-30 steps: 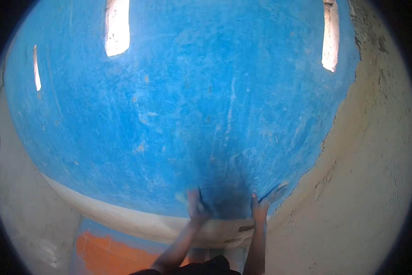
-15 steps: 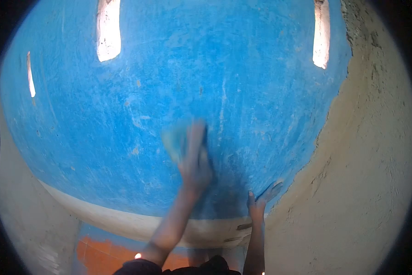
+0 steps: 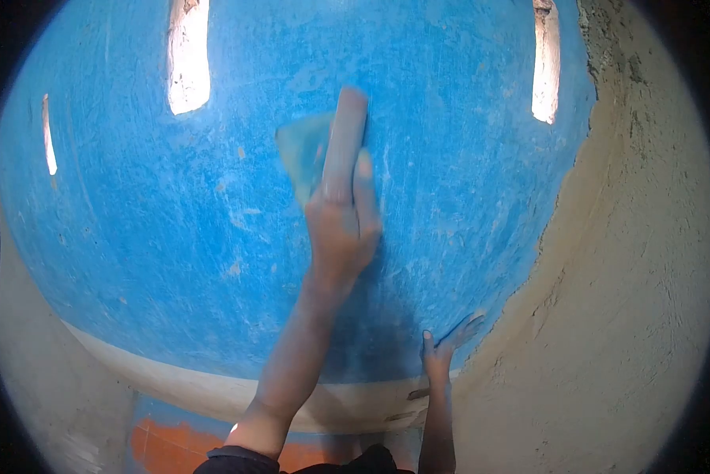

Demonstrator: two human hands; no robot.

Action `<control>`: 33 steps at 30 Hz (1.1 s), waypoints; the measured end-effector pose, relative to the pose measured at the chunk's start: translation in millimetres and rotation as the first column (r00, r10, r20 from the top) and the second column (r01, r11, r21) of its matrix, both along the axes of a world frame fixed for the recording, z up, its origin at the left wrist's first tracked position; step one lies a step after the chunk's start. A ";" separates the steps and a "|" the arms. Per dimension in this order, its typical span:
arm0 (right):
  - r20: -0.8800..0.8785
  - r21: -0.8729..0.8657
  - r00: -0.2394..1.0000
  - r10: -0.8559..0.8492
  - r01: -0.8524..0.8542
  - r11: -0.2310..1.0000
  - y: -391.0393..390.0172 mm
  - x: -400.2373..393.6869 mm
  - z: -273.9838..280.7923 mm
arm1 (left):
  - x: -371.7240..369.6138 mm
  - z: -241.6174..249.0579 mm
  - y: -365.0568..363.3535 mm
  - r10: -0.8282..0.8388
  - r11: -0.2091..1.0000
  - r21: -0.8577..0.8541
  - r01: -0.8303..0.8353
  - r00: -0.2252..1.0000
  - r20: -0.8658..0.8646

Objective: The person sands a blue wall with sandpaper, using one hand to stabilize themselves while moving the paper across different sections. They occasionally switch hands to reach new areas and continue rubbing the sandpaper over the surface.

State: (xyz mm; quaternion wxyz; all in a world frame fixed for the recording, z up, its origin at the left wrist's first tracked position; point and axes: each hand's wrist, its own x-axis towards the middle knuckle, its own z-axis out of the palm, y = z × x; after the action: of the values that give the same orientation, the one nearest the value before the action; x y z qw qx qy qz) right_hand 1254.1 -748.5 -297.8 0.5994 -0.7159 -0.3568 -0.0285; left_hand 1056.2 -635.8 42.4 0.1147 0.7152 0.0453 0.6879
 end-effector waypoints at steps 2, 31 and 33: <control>-0.007 0.000 1.000 0.007 -0.007 1.000 -0.9 -2.9 3.0 | -2.1 -47.6 -2.3 0.083 0.996 0.036 -0.084 0.996 0.039; -0.108 -0.016 0.994 0.007 -0.009 1.000 5.8 -2.2 -7.3 | -58.1 124.0 56.5 0.070 0.917 0.395 -0.048 0.997 -0.042; -0.083 -0.032 0.996 0.007 -0.009 0.999 9.0 6.2 -17.5 | -51.5 136.2 39.7 -0.117 0.949 0.298 0.102 0.992 0.035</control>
State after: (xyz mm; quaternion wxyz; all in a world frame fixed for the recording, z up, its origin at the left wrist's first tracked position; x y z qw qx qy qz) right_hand 1260.3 -739.4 -315.4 0.6024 -0.7245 -0.3348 0.0095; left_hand 1004.7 -596.1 178.5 0.0457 0.7075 -0.1007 0.6980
